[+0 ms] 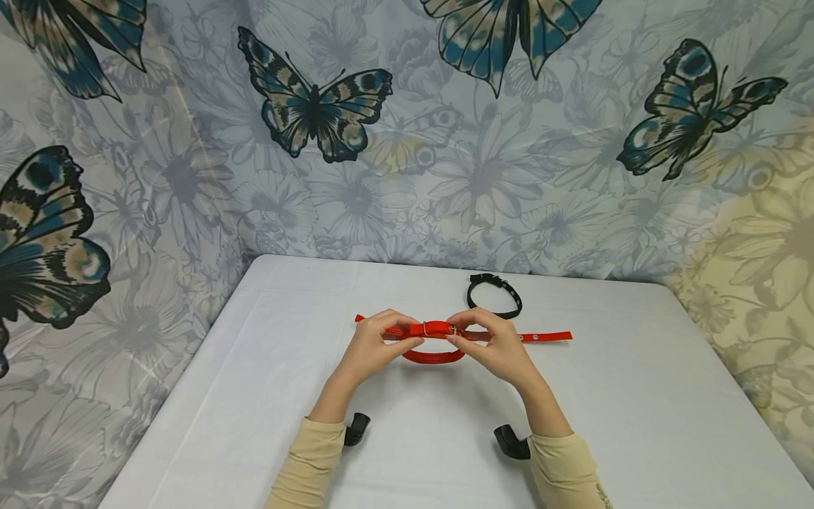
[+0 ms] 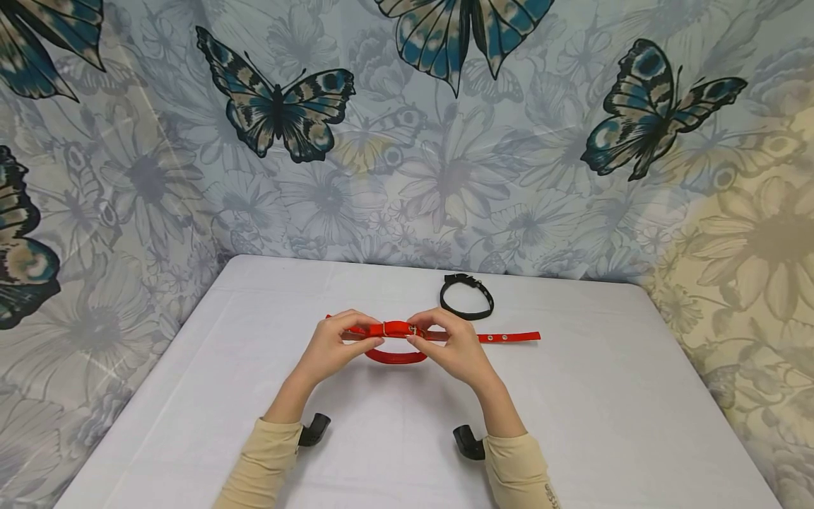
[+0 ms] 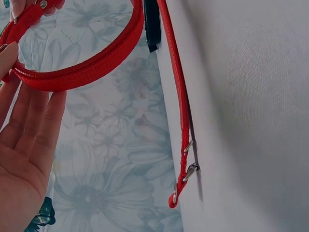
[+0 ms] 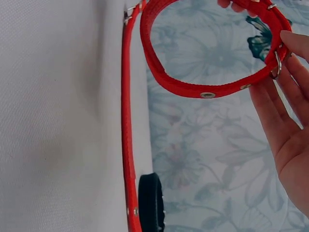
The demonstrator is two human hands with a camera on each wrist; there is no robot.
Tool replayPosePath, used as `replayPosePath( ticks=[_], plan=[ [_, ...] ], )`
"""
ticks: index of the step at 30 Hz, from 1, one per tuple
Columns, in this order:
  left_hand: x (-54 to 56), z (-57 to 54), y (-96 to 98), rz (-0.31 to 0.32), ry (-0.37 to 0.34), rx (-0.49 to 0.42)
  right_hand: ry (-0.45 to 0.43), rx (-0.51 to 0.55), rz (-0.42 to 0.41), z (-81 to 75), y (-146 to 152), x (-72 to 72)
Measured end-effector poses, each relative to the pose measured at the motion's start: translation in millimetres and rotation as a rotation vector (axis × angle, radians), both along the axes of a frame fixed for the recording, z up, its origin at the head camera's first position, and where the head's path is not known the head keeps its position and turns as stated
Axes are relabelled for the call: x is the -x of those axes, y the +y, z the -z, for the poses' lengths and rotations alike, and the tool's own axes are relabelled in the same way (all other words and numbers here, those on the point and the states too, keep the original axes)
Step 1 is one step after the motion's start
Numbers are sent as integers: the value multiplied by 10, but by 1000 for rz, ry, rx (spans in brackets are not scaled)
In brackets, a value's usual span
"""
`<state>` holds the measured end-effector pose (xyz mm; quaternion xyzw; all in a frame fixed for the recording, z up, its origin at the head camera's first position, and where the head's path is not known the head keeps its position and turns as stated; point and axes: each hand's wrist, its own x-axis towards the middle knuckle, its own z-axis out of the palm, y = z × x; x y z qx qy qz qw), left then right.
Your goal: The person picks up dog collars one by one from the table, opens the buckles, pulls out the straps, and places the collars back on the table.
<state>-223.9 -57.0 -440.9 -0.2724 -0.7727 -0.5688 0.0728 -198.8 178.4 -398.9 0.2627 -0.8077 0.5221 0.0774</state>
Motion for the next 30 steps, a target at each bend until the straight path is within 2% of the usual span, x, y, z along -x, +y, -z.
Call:
replayPosePath(
  ticks=[6,15,23,30],
  plan=[
    [2,3,-13,14,10,6,18,-8,0,5,4,0],
    [-9,-13,10,-41,135,96,51,-12,-13,8,-7,4],
    [-6,12,40,-84,214,114,72,-14,-36,20,-15,7],
    [-5,8,41,-74,224,118,63,-19,-49,33,-16,7]
  ],
)
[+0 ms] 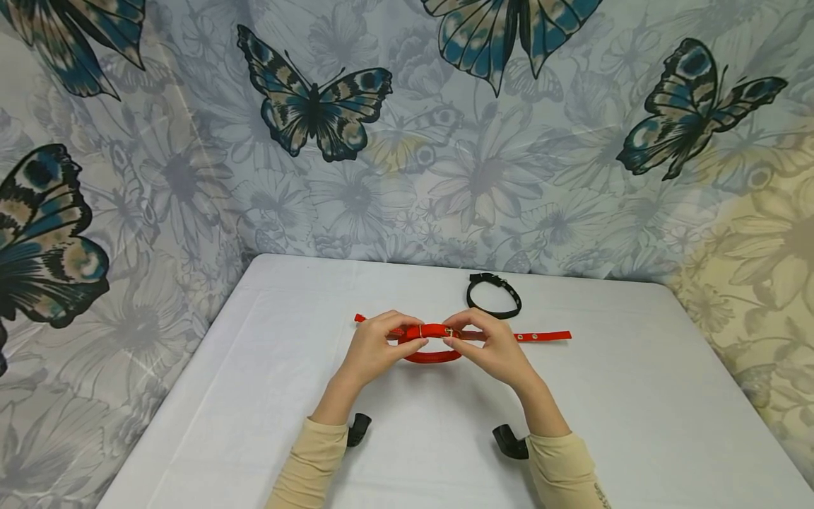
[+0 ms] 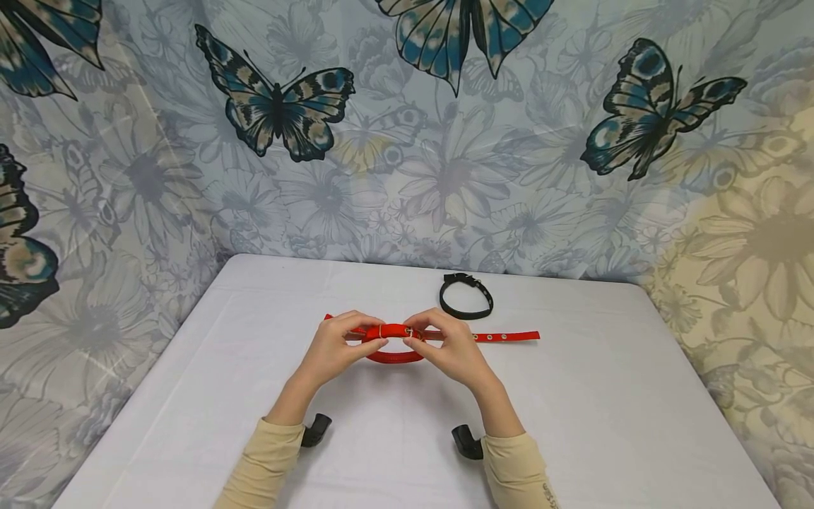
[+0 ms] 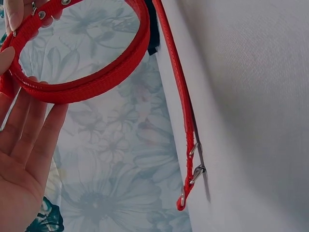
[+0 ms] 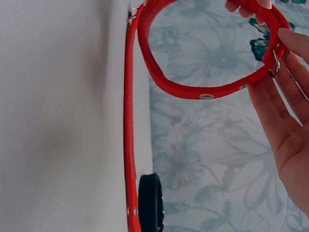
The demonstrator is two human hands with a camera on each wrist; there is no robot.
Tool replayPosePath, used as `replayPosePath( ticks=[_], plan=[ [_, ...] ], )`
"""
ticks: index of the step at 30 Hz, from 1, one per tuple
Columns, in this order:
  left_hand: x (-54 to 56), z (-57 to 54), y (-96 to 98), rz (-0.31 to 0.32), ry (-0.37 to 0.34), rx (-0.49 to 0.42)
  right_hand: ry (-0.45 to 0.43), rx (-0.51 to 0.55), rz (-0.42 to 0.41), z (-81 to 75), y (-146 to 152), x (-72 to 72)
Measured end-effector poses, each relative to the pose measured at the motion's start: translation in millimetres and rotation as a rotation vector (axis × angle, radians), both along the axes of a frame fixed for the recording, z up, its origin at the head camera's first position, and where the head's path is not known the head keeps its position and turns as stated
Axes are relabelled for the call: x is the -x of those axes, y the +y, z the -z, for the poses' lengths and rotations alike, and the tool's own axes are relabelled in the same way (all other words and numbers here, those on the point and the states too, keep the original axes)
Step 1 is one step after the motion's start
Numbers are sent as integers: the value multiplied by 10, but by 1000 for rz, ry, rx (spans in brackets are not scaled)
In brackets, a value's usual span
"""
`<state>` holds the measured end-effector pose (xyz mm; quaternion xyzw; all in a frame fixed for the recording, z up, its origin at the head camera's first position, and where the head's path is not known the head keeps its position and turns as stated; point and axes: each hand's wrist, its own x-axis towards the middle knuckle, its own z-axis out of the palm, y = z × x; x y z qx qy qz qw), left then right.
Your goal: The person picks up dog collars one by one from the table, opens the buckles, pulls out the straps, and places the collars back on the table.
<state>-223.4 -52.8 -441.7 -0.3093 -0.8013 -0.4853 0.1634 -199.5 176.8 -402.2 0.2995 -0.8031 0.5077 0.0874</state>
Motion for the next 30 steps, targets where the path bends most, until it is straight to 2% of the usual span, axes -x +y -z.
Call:
replayPosePath(
  ticks=[9,16,30],
  plan=[
    [-31,-44,9,-15,23,17,29,-8,8,-38,-16,-22],
    [-73,-105,38,-30,72,91,101,-20,-26,-59,-48,-28],
    [-100,-94,85,-4,61,118,145,-27,-49,-43,-81,-43]
  ],
)
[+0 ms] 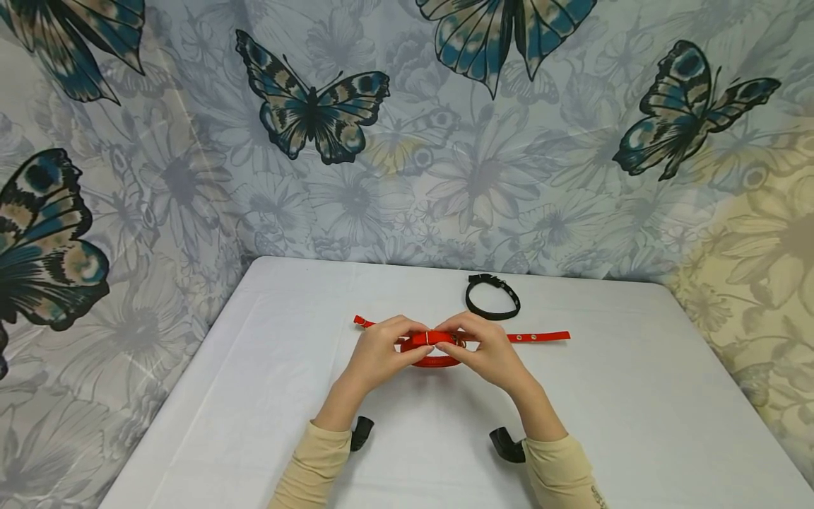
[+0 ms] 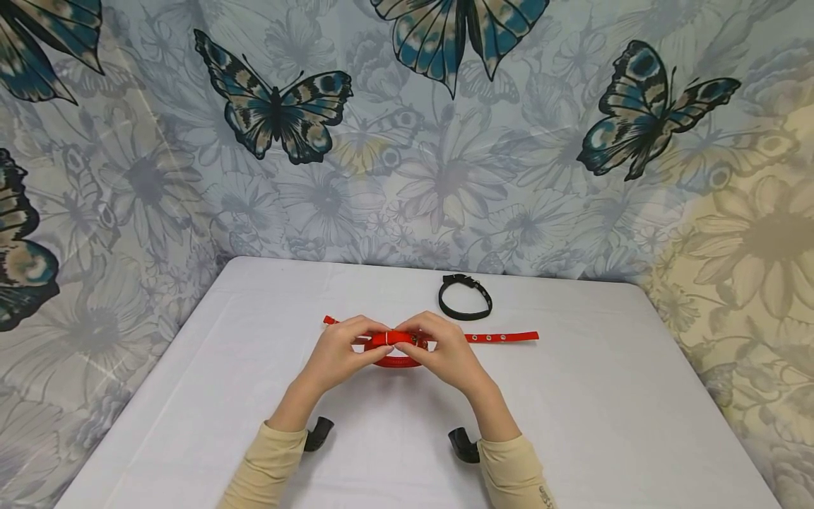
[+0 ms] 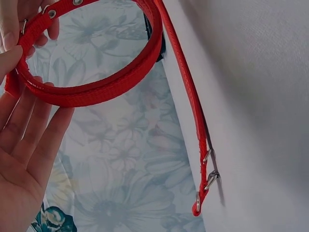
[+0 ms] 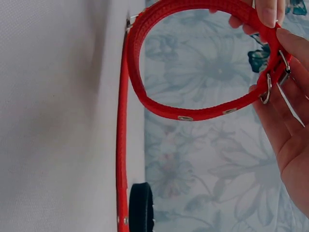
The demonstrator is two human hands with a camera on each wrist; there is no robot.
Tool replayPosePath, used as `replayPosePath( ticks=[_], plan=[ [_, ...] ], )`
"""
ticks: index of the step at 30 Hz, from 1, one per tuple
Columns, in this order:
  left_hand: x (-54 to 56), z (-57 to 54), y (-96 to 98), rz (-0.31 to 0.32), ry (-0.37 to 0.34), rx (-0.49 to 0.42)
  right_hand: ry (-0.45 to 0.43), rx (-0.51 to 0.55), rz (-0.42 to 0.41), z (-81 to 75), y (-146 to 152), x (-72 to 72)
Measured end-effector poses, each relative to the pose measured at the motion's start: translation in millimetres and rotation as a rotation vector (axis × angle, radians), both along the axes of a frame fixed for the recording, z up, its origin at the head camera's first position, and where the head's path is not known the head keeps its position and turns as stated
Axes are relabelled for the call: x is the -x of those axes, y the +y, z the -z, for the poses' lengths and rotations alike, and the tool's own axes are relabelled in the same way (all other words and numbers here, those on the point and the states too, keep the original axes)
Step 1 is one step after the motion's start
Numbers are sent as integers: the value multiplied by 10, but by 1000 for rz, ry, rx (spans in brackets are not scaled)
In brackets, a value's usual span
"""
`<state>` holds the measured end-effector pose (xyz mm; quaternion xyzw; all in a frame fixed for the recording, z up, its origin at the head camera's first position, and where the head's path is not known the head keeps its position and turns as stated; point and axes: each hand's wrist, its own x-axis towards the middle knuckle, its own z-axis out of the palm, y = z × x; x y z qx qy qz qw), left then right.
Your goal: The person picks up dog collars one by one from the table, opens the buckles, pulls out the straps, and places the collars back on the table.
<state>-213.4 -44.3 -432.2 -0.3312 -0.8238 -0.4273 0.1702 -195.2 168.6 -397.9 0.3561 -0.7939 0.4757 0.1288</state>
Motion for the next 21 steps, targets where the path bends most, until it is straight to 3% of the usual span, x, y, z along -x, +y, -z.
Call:
replayPosePath(
  ticks=[21],
  plan=[
    [54,67,-17,34,-60,-73,-9,44,27,55,-26,24]
  ],
)
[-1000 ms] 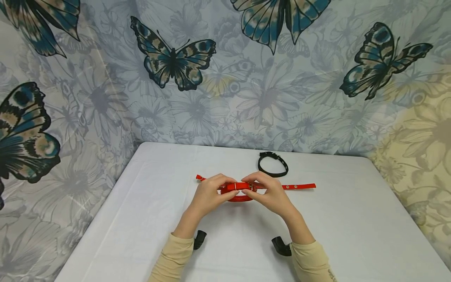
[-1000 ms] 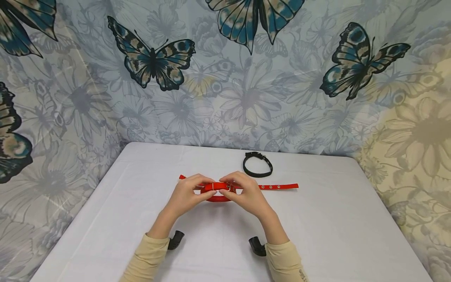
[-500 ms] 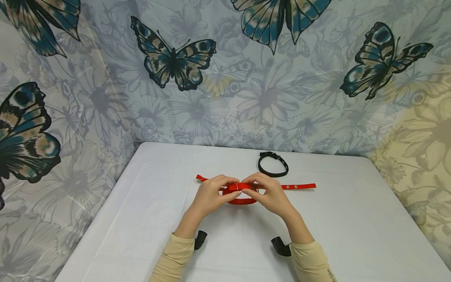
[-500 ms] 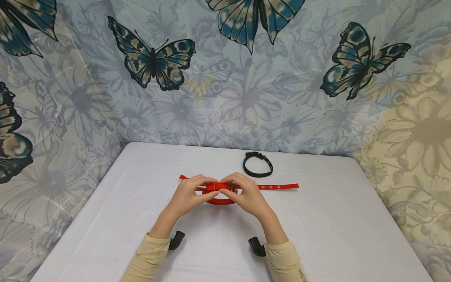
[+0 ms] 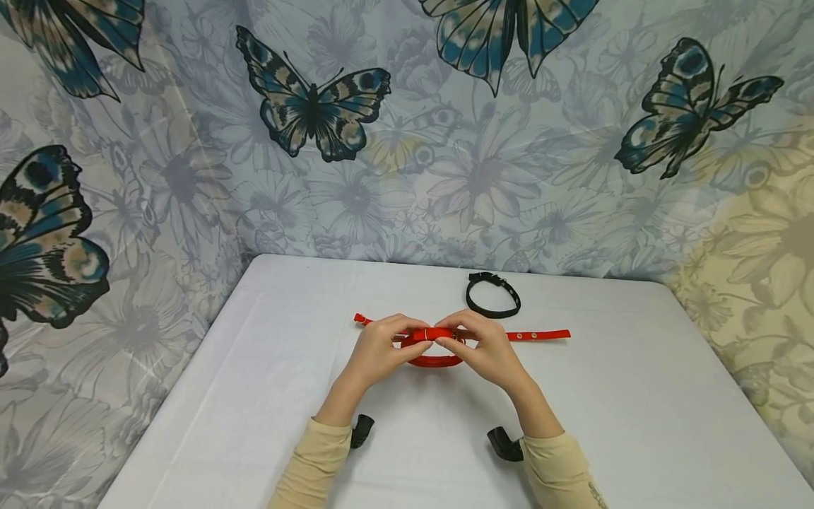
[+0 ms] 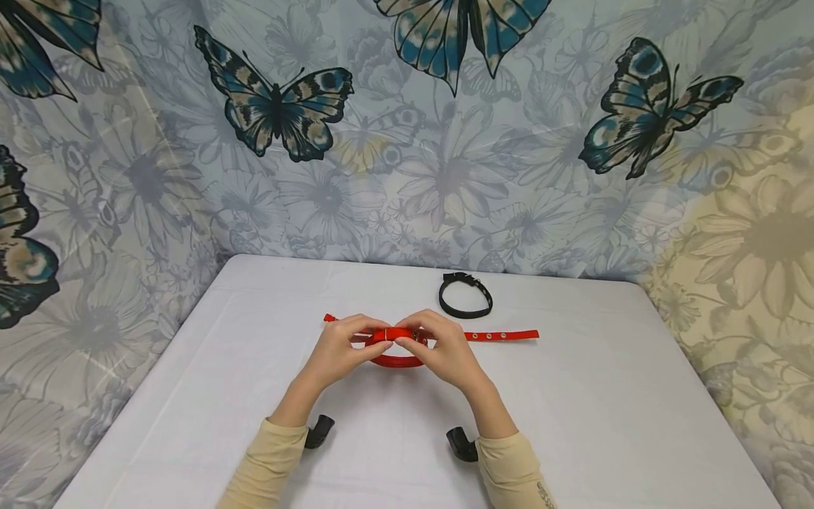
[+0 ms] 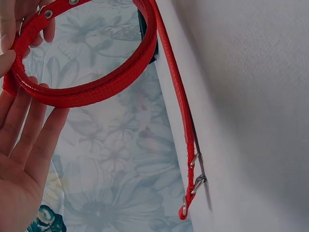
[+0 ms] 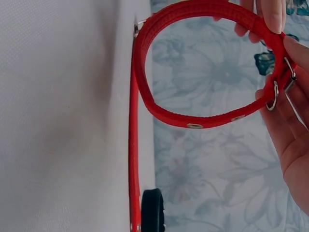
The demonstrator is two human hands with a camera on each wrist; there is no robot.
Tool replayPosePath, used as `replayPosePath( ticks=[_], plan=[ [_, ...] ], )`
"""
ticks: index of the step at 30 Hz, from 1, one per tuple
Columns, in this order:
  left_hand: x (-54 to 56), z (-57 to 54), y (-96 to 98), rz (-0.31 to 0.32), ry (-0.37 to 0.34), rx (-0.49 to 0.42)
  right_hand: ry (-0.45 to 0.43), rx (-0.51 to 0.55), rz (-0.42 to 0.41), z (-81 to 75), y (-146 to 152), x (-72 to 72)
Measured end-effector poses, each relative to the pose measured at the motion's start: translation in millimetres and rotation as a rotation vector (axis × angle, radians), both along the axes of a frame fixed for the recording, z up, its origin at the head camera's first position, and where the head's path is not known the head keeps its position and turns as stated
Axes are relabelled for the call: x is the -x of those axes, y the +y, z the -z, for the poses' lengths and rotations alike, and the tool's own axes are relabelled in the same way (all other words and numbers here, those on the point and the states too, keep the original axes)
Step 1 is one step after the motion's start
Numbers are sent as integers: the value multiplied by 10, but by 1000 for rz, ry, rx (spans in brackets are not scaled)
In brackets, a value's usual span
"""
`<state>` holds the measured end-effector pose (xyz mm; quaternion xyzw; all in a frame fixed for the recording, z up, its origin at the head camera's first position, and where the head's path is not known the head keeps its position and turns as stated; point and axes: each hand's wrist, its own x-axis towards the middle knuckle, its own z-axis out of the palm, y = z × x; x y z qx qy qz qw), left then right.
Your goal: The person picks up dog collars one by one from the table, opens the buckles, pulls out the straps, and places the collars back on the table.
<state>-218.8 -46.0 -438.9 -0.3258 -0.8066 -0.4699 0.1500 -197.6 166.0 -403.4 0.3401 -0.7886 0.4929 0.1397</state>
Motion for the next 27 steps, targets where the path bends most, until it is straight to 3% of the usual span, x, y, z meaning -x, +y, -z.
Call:
replayPosePath(
  ticks=[17,27],
  plan=[
    [84,65,-19,35,-56,-95,-92,43,18,21,-2,36],
    [90,79,-66,50,-167,-161,-147,87,18,59,-36,59]
  ],
)
